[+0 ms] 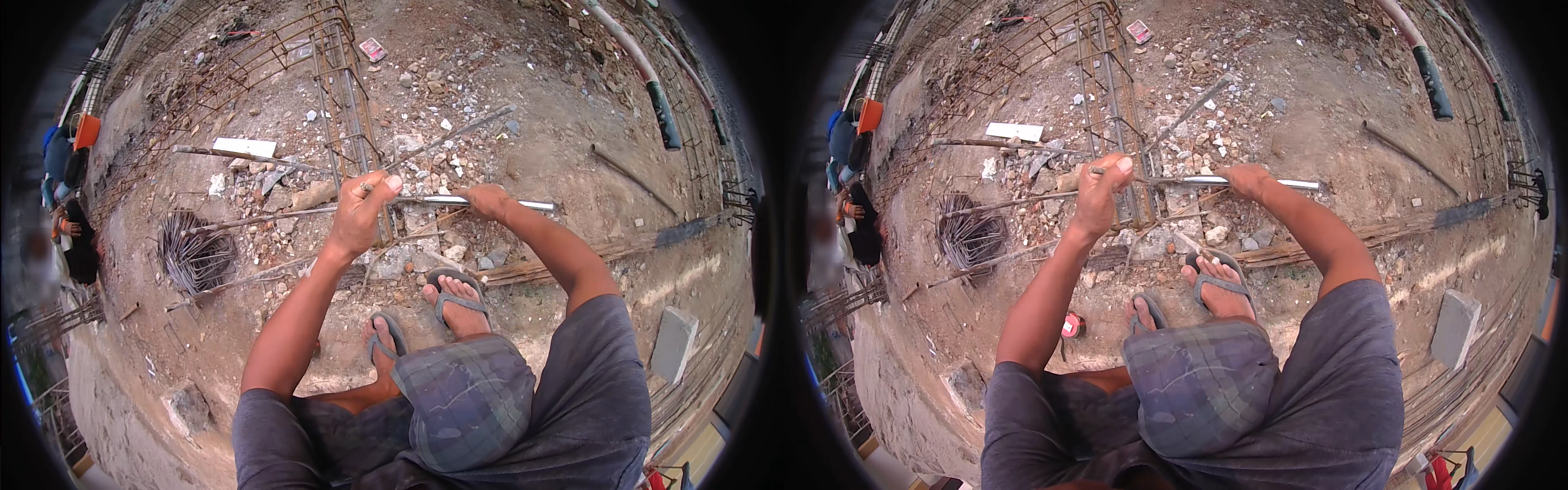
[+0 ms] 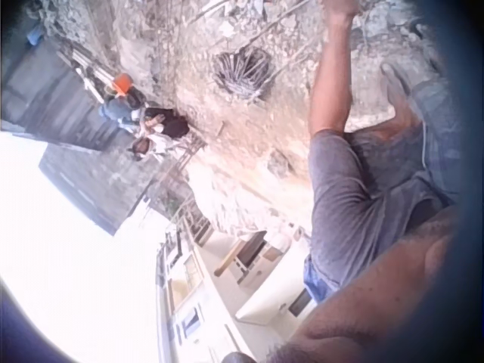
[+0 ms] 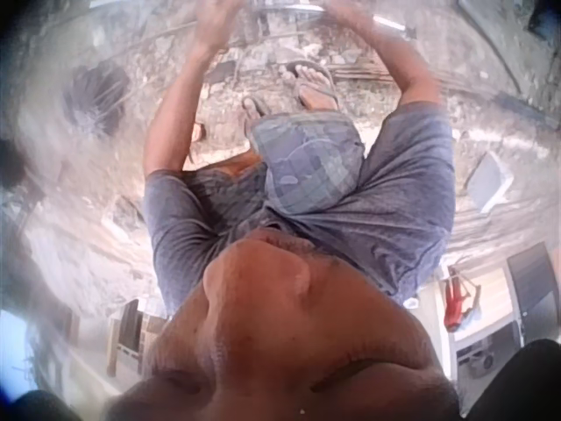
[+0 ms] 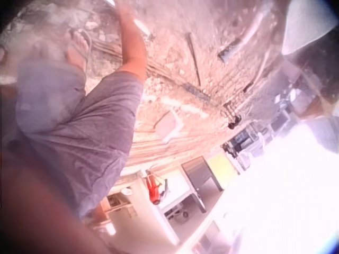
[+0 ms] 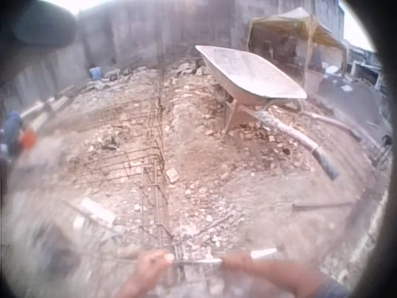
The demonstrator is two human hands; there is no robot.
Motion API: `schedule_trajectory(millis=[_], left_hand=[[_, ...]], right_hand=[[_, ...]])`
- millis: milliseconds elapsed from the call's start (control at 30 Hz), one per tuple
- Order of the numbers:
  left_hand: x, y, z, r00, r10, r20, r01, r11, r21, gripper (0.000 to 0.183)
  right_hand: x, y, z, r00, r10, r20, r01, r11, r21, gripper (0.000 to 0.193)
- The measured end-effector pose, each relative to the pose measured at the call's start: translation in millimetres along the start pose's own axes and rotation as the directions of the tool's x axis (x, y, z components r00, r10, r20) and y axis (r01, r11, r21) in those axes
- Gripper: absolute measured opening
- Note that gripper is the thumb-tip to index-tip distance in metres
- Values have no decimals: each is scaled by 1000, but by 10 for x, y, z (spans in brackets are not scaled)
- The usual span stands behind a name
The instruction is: The person measures a rebar cage with a tape measure, then uses a metal rod to bend and secure rebar ties around the cage. The person works on the ground at a construction site.
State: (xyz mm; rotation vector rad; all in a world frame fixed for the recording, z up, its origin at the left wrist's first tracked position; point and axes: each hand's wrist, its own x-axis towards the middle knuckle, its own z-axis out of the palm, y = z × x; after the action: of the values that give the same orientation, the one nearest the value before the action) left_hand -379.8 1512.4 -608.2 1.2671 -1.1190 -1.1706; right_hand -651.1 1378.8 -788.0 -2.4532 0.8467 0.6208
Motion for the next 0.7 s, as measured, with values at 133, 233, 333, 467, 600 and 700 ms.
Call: schedule_trajectory(millis=[133, 233, 333, 467, 600, 700], left_hand=[[-98, -39, -99, 999, -10, -44, 7, 998, -59, 42], [-116, 28, -65, 998, 9, -58, -7, 1000, 30, 41], [-172, 64, -7, 995, 32, -92, -30, 999, 16, 42], [-247, -47, 11, 992, 71, -100, -73, 997, -14, 43], [-288, -129, 126, 976, 146, -162, -144, 989, 24, 43], [-261, -131, 66, 965, 205, -161, -198, 979, 57, 42]], right_hand=[[53, -43, -132, 999, -19, 35, 20, 999, -41, 28], [18, -23, -72, 998, -53, 37, 49, 995, 87, 36], [-140, 110, 51, 987, -152, -58, 163, 935, 316, 63], [-309, 260, -202, 949, 53, 310, -182, 897, 403, 85], [-212, 184, -442, 966, 124, 227, -172, 964, 203, 85], [-181, 58, -774, 962, 146, 230, -173, 980, 102, 86]])
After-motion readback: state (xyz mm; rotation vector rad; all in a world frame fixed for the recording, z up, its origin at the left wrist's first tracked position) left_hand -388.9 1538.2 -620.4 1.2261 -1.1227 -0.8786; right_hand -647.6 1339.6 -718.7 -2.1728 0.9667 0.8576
